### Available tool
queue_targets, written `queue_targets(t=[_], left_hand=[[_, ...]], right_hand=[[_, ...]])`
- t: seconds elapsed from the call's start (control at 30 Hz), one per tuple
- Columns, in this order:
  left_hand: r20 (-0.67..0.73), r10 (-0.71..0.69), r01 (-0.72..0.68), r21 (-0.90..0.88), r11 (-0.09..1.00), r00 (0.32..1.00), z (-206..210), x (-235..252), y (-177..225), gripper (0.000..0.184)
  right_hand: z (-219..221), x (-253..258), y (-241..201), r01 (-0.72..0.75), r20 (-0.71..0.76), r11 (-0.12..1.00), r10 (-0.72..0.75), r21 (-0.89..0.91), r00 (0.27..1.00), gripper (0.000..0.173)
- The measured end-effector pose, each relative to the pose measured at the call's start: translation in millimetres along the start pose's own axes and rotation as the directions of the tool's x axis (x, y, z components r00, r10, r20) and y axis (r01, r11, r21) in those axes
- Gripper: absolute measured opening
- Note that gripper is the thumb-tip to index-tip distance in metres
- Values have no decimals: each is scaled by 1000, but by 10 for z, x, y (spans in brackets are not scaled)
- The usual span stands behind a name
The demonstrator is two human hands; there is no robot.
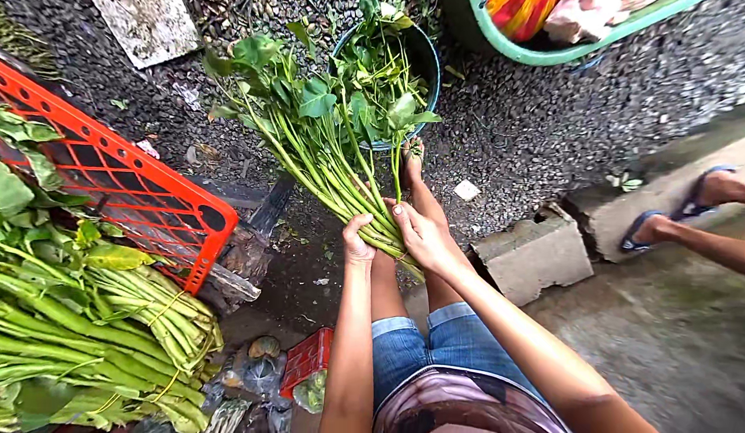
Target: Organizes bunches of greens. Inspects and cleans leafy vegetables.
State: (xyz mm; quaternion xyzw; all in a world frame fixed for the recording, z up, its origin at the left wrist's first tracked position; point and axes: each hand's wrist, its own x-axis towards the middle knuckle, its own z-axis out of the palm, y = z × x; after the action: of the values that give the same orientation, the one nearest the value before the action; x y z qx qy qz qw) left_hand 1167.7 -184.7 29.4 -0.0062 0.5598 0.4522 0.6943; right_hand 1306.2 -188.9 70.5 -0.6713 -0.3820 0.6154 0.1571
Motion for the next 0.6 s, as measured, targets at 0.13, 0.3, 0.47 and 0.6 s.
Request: queue_targets(t=[0.13, 0.3, 0.47, 0.6], left_hand=[[-13, -89, 89, 97, 991, 996, 67, 16, 59, 37], [-200, -269, 316, 262, 912, 942, 260, 167, 282, 38], [-184, -251, 282, 167, 945, 950, 332, 174, 49, 38], [-43, -130, 134, 92, 987, 991, 198, 169, -153, 31]], right_hand=[[110, -4, 50, 78, -22, 983, -83, -163, 996, 49], [69, -4, 52, 101, -51, 825, -155, -556, 987, 53], [90, 13, 37, 64, -1, 758, -85, -649, 996, 69], [158, -73, 83, 47, -115, 775, -153, -631, 982, 63]])
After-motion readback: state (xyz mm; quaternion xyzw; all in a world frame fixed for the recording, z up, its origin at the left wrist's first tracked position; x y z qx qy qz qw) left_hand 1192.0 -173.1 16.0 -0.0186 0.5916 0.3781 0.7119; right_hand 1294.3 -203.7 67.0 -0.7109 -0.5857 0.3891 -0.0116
